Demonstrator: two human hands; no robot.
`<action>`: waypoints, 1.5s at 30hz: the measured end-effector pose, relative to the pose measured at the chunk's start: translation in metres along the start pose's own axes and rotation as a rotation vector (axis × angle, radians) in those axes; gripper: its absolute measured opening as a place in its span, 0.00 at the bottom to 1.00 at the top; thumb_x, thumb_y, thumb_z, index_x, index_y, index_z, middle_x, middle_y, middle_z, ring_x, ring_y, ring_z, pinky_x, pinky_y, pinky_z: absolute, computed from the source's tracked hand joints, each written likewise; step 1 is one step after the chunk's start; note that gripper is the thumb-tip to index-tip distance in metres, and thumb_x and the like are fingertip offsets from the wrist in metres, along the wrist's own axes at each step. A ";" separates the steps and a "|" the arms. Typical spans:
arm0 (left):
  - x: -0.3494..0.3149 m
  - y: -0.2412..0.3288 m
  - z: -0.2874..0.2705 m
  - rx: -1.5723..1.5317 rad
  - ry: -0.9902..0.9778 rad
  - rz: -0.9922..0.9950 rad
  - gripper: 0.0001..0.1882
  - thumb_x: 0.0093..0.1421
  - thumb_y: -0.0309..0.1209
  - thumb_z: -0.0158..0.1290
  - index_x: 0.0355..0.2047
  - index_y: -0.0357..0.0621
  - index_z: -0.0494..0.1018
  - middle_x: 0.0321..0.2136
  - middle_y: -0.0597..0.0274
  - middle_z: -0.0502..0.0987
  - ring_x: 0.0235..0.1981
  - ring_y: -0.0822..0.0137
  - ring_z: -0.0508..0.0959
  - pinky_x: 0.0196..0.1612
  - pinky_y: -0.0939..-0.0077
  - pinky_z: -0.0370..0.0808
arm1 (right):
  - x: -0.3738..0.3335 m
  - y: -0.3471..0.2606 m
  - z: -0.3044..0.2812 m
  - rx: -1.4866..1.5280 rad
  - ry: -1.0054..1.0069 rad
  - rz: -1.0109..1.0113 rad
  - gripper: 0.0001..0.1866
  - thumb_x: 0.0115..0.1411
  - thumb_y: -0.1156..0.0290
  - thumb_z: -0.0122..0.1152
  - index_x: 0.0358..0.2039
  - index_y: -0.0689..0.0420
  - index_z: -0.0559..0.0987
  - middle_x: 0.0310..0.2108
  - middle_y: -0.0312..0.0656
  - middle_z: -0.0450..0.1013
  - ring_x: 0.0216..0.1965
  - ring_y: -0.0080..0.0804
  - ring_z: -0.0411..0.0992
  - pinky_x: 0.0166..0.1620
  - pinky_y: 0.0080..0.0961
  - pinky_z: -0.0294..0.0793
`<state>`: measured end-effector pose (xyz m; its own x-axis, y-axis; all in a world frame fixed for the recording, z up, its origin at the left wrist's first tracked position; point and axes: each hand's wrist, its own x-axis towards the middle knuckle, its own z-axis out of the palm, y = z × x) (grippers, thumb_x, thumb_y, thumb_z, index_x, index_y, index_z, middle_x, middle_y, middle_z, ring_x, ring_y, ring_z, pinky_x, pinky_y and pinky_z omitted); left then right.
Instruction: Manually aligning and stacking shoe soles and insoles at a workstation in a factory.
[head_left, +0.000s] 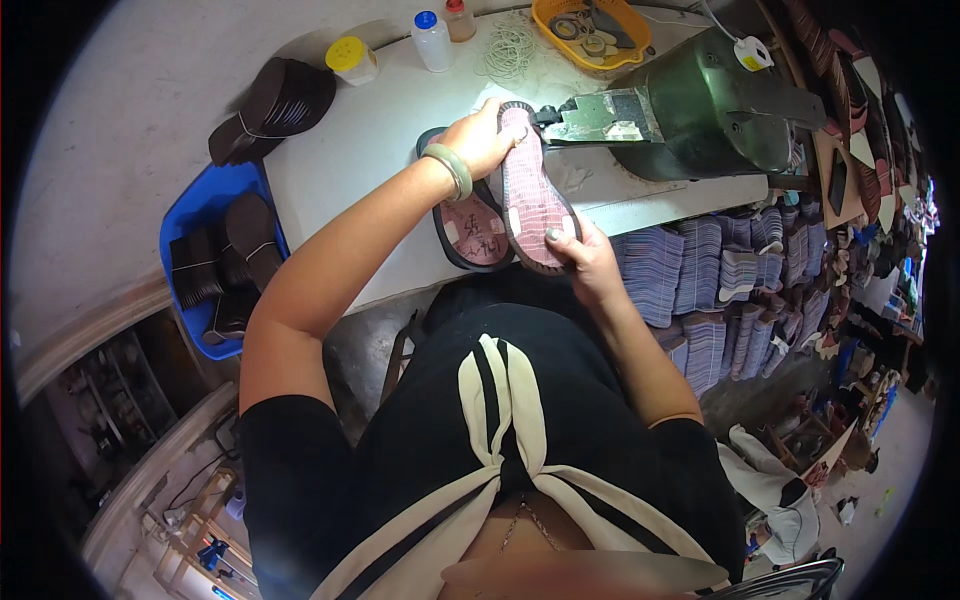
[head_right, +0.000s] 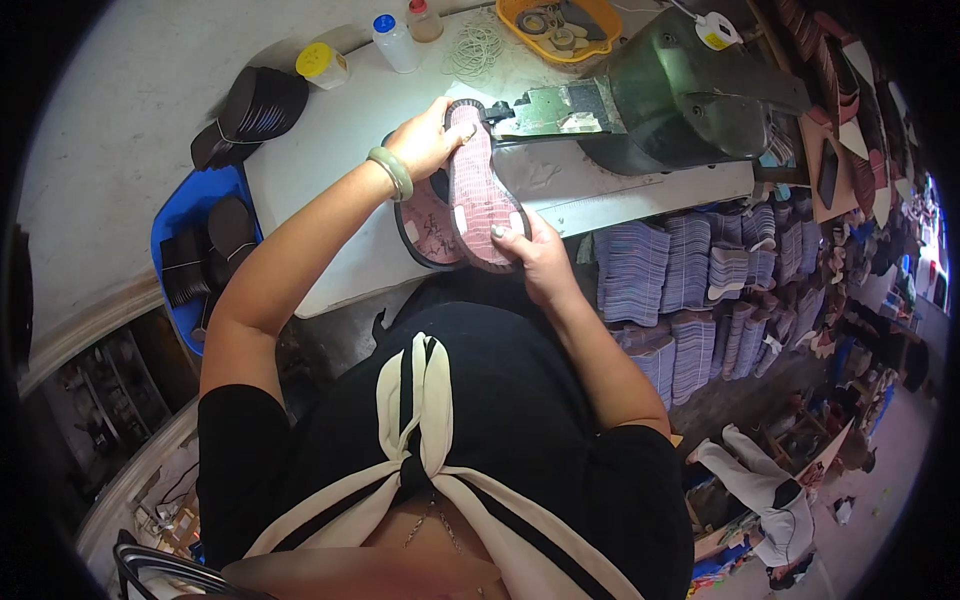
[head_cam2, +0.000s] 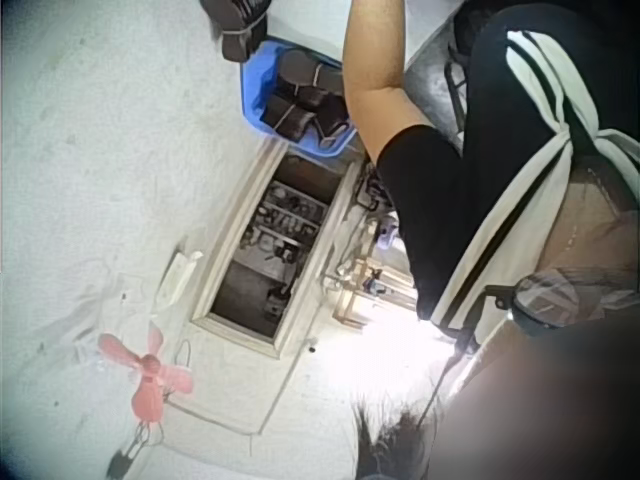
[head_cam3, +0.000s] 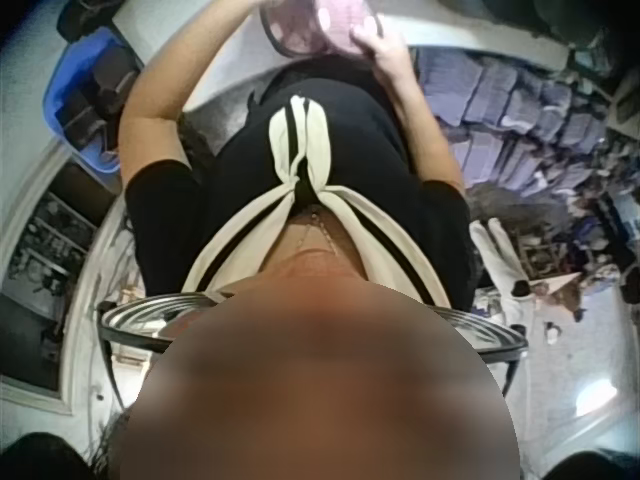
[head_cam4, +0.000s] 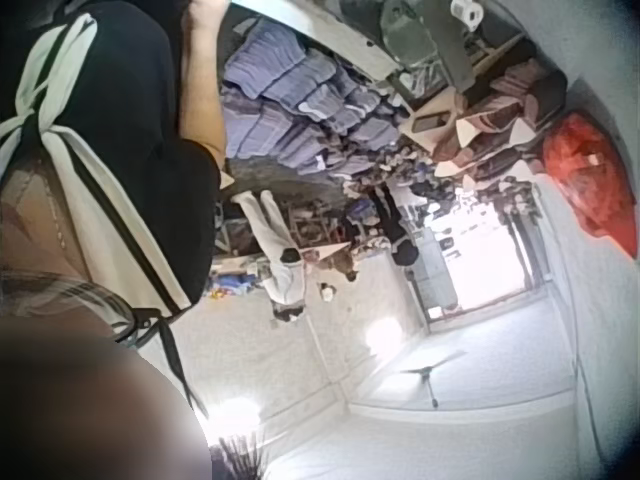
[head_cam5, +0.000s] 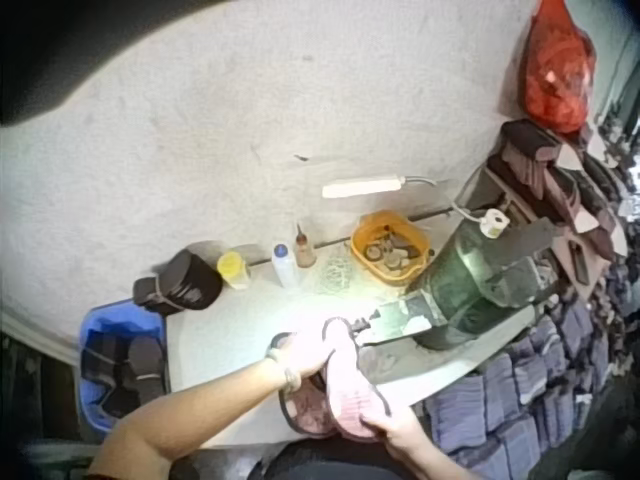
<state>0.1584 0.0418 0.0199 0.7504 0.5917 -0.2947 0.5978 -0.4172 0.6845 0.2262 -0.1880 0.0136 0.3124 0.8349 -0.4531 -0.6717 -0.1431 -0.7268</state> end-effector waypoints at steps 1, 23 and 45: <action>0.002 0.001 0.000 0.000 -0.002 0.002 0.29 0.59 0.47 0.50 0.54 0.41 0.62 0.26 0.54 0.75 0.29 0.59 0.77 0.35 0.66 0.72 | 0.004 -0.001 -0.005 -0.022 0.018 -0.014 0.18 0.57 0.76 0.57 0.48 0.65 0.70 0.42 0.41 0.74 0.41 0.23 0.72 0.48 0.21 0.69; -0.032 -0.022 0.008 -0.031 0.526 -0.024 0.51 0.47 0.48 0.62 0.64 0.44 0.47 0.53 0.35 0.62 0.51 0.39 0.68 0.52 0.55 0.69 | 0.068 0.068 0.031 -0.776 0.107 -0.723 0.17 0.60 0.65 0.56 0.44 0.65 0.72 0.34 0.45 0.75 0.33 0.34 0.75 0.36 0.28 0.75; -0.118 -0.074 0.022 -1.301 -0.373 -0.142 0.16 0.63 0.30 0.49 0.51 0.40 0.67 0.43 0.64 0.75 0.44 0.72 0.74 0.50 0.77 0.69 | 0.063 0.014 0.045 -0.416 -0.380 0.242 0.18 0.57 0.69 0.61 0.48 0.62 0.74 0.40 0.34 0.75 0.41 0.23 0.71 0.46 0.23 0.71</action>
<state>0.0321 -0.0122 -0.0103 0.8601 0.2681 -0.4339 0.1351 0.7006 0.7006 0.2066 -0.1136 -0.0018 -0.1293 0.8731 -0.4701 -0.3507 -0.4837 -0.8019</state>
